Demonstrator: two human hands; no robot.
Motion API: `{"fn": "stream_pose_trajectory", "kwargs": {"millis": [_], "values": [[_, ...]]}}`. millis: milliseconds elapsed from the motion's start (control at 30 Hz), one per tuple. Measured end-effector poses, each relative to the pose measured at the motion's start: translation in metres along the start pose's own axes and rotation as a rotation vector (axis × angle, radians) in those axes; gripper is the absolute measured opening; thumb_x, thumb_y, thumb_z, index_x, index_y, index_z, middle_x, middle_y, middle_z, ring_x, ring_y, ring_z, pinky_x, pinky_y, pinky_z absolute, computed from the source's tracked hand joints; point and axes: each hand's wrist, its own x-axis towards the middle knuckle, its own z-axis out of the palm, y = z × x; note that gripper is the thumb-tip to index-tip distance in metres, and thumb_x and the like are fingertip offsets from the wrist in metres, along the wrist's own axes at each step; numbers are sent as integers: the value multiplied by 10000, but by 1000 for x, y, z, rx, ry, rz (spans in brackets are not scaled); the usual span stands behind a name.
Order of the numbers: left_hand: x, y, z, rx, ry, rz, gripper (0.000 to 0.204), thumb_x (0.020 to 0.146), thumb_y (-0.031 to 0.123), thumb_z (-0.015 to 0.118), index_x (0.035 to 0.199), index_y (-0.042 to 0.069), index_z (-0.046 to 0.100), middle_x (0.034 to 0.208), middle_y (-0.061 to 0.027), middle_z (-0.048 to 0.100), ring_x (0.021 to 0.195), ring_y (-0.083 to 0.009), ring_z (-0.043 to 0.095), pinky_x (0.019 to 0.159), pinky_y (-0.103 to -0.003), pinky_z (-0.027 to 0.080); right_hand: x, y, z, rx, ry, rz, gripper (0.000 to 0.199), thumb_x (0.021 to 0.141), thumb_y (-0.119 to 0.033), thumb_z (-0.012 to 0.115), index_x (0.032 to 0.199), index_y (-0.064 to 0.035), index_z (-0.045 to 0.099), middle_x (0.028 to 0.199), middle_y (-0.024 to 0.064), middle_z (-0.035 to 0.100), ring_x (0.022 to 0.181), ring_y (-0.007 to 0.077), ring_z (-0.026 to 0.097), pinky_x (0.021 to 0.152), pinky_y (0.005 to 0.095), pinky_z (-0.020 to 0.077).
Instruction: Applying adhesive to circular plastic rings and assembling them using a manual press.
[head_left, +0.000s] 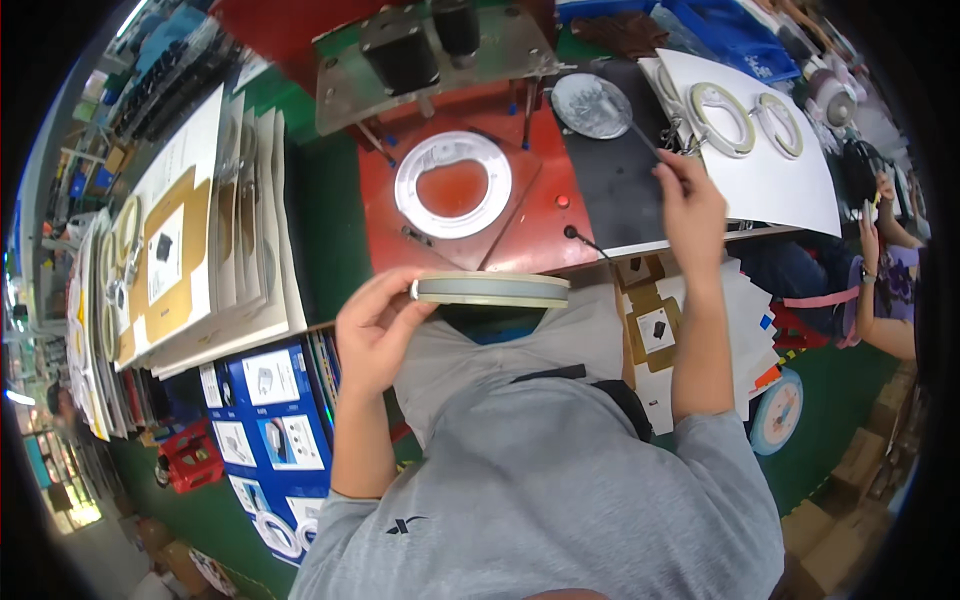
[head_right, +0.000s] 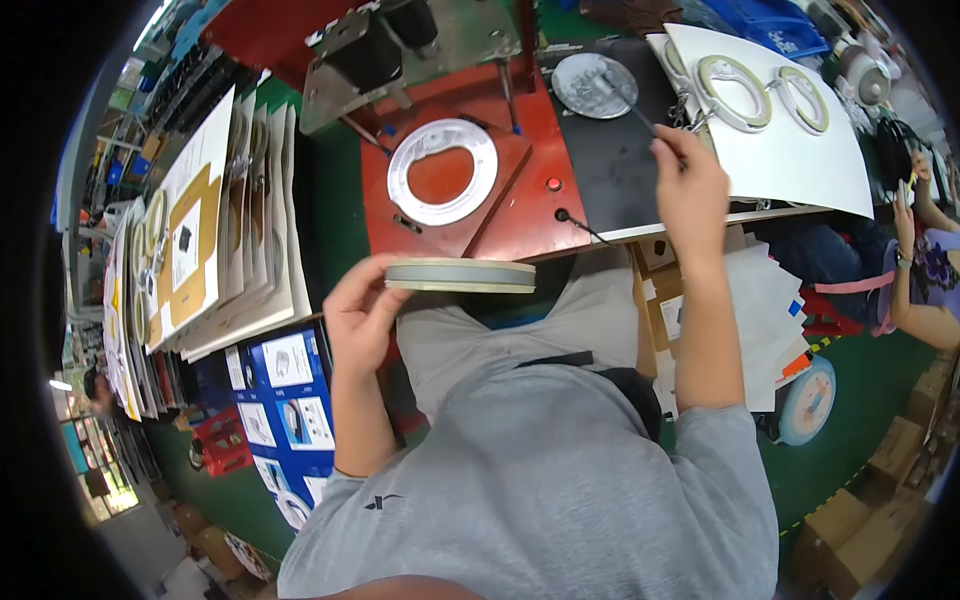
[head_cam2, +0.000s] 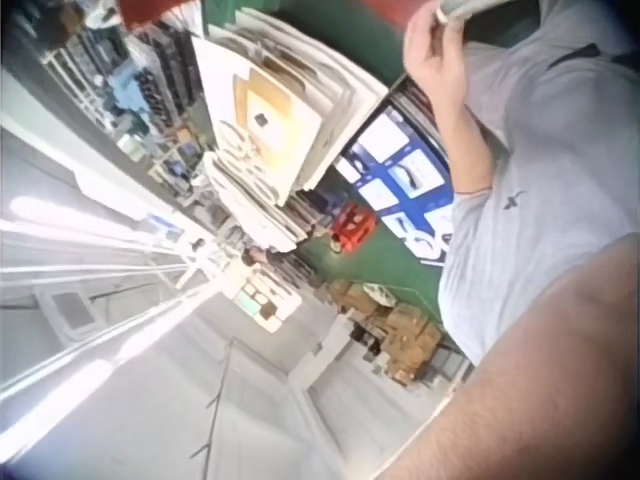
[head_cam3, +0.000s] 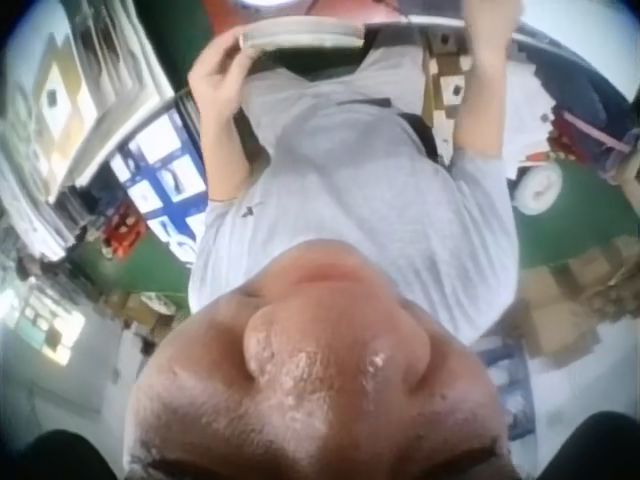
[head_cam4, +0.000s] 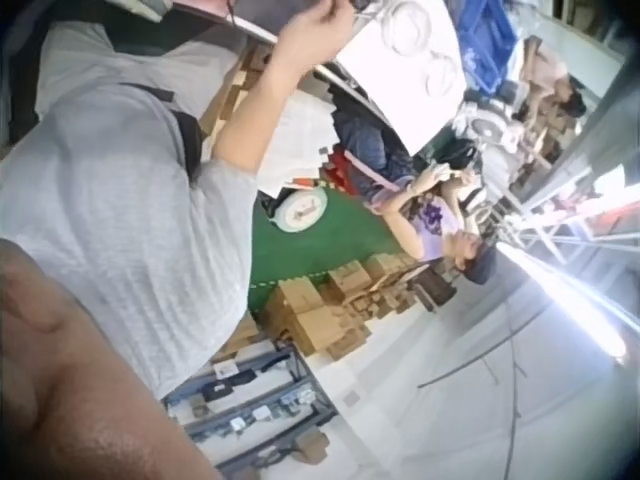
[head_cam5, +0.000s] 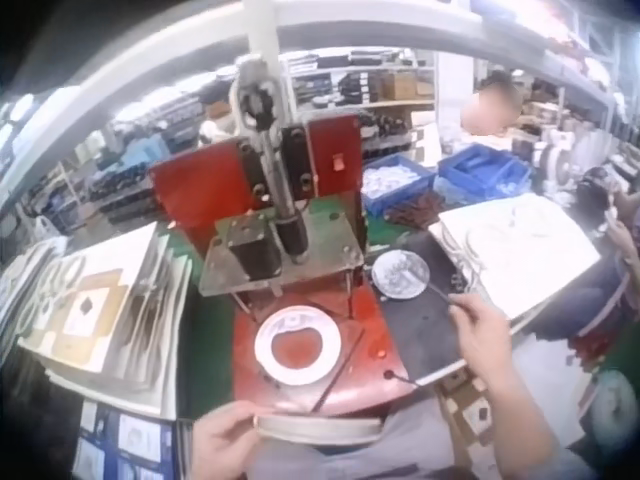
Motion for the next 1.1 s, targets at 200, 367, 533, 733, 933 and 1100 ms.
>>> {"fn": "stream_pose_trajectory", "kwargs": {"millis": [200,367,533,733,933,1100], "values": [[35,64,1,439,-73,549,344,797,-82,718,1138,-42,740,1149,-196,740,1072,-324,712,907,-357,568,-34,-43,-61,615,-334,224,264,1028,-63,636,1269,31,689,991,97,748,654,31,500,589,180,378],[44,76,6,473,-87,729,366,771,-73,736,1133,-23,747,1154,-190,731,1037,-298,704,853,-353,570,-52,-64,-74,728,-519,106,280,1006,-12,645,1279,43,677,995,109,737,686,46,549,590,191,417],[35,70,8,433,-61,711,406,734,-100,716,1130,-18,753,1139,-192,724,1026,-283,695,837,-338,566,-54,-102,-78,549,-526,-168,283,865,134,701,1133,55,748,981,140,738,784,116,645,604,214,456],[20,61,7,303,0,629,404,743,-163,586,1111,-80,729,1208,-242,651,1061,-276,699,880,-332,608,-44,-117,-59,424,-564,-465,305,819,141,715,1103,43,765,922,135,731,808,201,686,639,267,506],[20,60,5,204,22,612,397,739,-154,567,1112,-111,693,1190,-286,674,1045,-336,729,912,-378,608,-43,-137,-75,163,-549,-594,291,832,172,664,1104,84,722,965,162,690,816,218,658,678,272,491],[23,67,0,365,-88,664,296,770,-81,682,1065,-108,699,1058,-262,747,1027,-386,747,911,-422,597,-40,-160,-103,-168,-614,-664,326,782,86,695,1107,70,718,944,155,666,789,250,656,679,298,507]]}}
